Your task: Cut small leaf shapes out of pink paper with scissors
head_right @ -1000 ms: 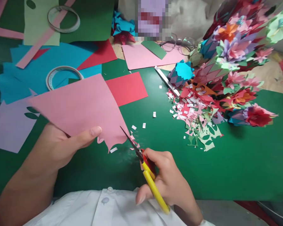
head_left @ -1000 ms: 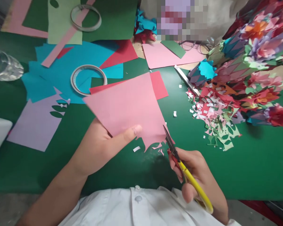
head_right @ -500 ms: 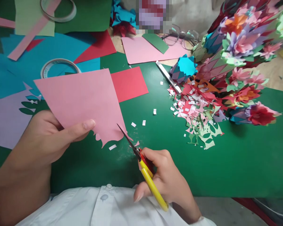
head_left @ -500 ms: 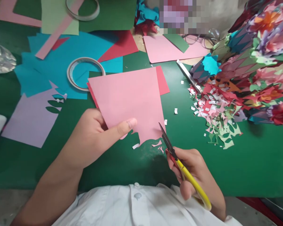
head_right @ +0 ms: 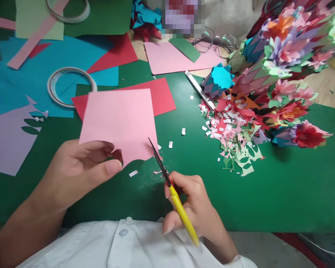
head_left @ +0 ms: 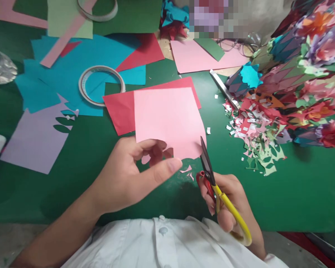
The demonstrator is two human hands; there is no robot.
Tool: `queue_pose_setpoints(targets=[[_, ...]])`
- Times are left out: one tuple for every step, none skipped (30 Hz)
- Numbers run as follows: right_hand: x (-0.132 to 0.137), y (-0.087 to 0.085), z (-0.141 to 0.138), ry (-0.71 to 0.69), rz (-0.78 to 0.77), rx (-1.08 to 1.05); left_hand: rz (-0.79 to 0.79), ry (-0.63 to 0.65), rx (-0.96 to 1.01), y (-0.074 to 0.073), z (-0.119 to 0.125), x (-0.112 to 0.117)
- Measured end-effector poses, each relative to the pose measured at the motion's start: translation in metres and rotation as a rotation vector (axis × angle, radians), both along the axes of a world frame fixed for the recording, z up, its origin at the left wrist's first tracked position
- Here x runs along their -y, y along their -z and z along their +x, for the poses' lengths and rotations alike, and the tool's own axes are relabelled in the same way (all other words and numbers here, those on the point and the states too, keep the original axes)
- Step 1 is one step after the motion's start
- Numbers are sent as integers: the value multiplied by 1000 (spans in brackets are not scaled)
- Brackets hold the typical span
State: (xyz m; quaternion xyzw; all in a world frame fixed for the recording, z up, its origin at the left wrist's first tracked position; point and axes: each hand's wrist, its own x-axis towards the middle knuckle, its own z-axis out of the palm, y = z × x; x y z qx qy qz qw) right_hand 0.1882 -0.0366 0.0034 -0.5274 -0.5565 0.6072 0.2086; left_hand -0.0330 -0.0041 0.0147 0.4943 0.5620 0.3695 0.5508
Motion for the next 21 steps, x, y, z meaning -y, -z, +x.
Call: queue_pose_setpoints(targets=[[0,1,0,-1,0,-9,-4,23,-17,0,2,2],[-1,1,0,-7,-4,-17,-12,37,-25,1,4,3],[-1,2,0,-17,-9,-24,-30,39,-1,1,5,3],[-1,3,0,-27,-16,-26,-43,29,28,1,6,4],[-1,3,0,-35,-24,-24,-54,15,56,1,7,3],[0,4,0,-44,-30,-23,-57,2,73,1,8,3],[0,4,0,-52,-36,-24,-55,-10,77,1,8,2],[1,5,0,-59,-41,-25,-52,-20,74,0,7,1],[1,5,0,-62,-47,-27,-50,-23,67,0,6,0],[1,5,0,-65,-53,-29,-48,-27,63,0,6,-1],[2,5,0,-69,-55,-32,-43,-30,62,0,5,-1],[2,5,0,-71,-52,-33,-38,-35,60,0,4,-1],[2,5,0,-75,-46,-31,-31,-39,58,0,3,-1],[1,5,0,-79,-37,-28,-23,-41,55,0,2,-1],[1,4,0,-81,-31,-24,-17,-41,52,1,1,0],[1,4,0,-83,-26,-17,-12,-41,47,2,0,0],[1,3,0,-82,-22,-12,-8,-43,40,3,0,0],[1,3,-1,-83,-22,-9,-5,-47,33,4,-1,1],[1,2,-1,-83,-23,-6,0,-54,26,4,-1,1],[1,2,-2,-79,-22,-3,3,-61,18,4,-2,1],[1,2,-2,-75,-22,-2,5,-63,15,4,-2,0]])
